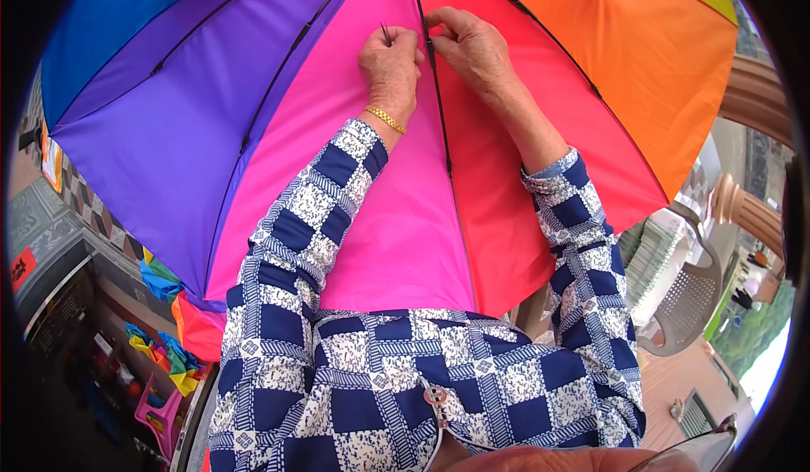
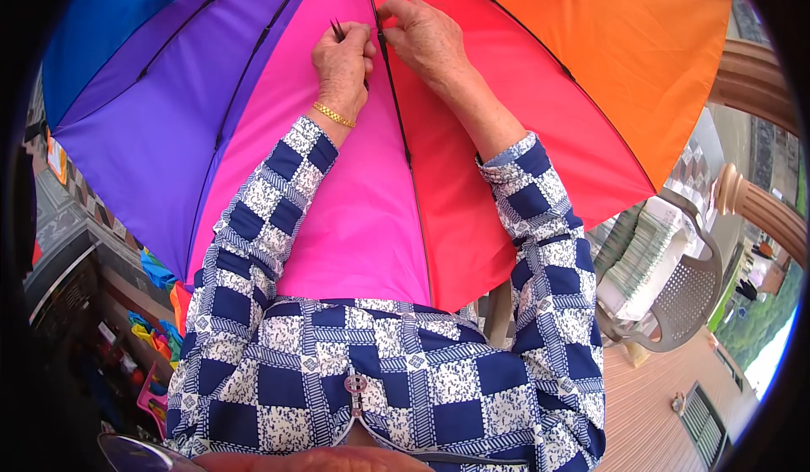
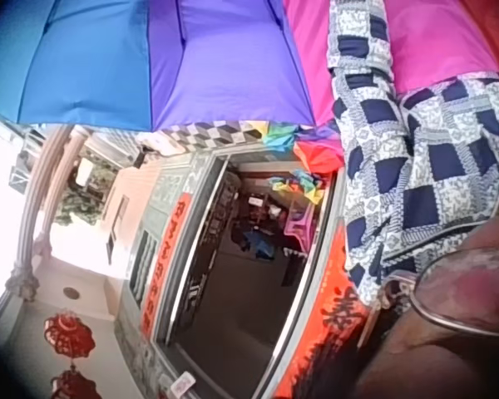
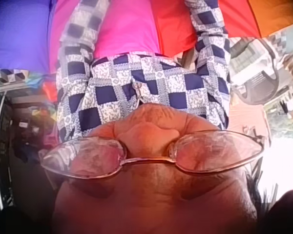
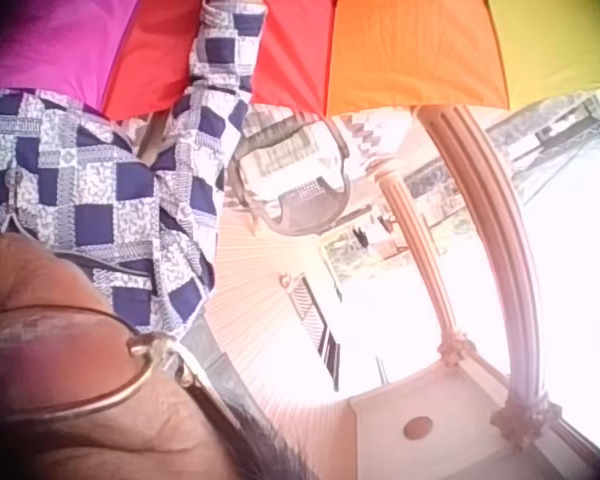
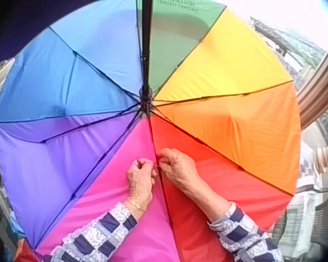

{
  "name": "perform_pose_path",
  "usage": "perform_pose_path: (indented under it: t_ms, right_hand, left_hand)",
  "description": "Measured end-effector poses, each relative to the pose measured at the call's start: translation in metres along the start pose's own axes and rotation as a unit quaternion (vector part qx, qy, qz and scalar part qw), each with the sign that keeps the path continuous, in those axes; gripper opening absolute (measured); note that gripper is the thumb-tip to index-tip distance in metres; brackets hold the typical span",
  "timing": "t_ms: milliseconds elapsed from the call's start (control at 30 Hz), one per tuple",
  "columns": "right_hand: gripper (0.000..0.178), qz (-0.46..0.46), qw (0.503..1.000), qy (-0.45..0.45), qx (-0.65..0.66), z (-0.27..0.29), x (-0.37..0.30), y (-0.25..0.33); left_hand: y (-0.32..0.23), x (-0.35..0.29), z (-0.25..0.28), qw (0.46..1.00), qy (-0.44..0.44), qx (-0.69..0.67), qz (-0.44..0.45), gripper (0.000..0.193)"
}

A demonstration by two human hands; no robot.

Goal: Repairing a multi-colored umbrella by adjusting and fixing its structural ribs and fabric alignment.

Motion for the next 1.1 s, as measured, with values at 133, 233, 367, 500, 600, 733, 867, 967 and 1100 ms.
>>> perform_pose_path:
  t_ms: [133,233,367,500,600,733,867,967,1100]
  right_hand:
    - [0.016,-0.032,0.999,0.011,0.015,0.003,0.004,-0.006]
    - [0.017,-0.031,0.995,0.072,0.058,0.007,0.004,-0.007]
    - [0.017,-0.026,0.987,0.142,0.07,0.017,0.008,-0.006]
    - [0.017,-0.013,0.989,0.148,0.02,0.026,0.008,0.005]
    - [0.016,-0.006,0.991,0.133,0.014,0.024,0.009,0.001]
    - [0.015,-0.002,0.989,0.143,0.039,0.031,0.012,-0.002]
    - [0.013,0.009,0.985,0.171,-0.018,0.044,0.007,0.002]
    - [0.012,0.049,0.984,0.14,-0.095,0.044,0.003,0.005]
    - [0.012,0.136,0.982,-0.033,-0.123,0.033,-0.002,0.012]
  left_hand:
    - [0.001,-0.003,0.002,0.999,-0.021,-0.036,0.001,0.007]
    - [-0.001,-0.005,0.004,0.998,-0.037,-0.057,-0.004,0.006]
    - [0.001,-0.003,0.004,0.996,-0.046,-0.08,-0.002,0.006]
    - [0.004,-0.002,0.004,0.994,-0.047,-0.1,0.007,0.007]
    - [0.005,-0.003,0.005,0.993,-0.047,-0.107,0.011,0.007]
    - [0.007,-0.002,0.008,0.992,-0.047,-0.114,0.014,0.008]
    - [0.009,0.0,0.009,0.992,-0.042,-0.118,0.015,0.008]
    - [0.009,0.001,0.01,0.992,-0.038,-0.116,0.015,0.008]
    - [0.006,-0.001,0.005,0.994,-0.035,-0.104,0.02,0.008]
Point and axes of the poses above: each hand's wrist, its own x-axis towards the middle knuckle, its own z-axis out of the back of the hand, y = z × x, the point moved 3 cm from there along x, towards the middle knuckle, and after that the axes turned 8 degrees about -z, right-handed, at the moved point
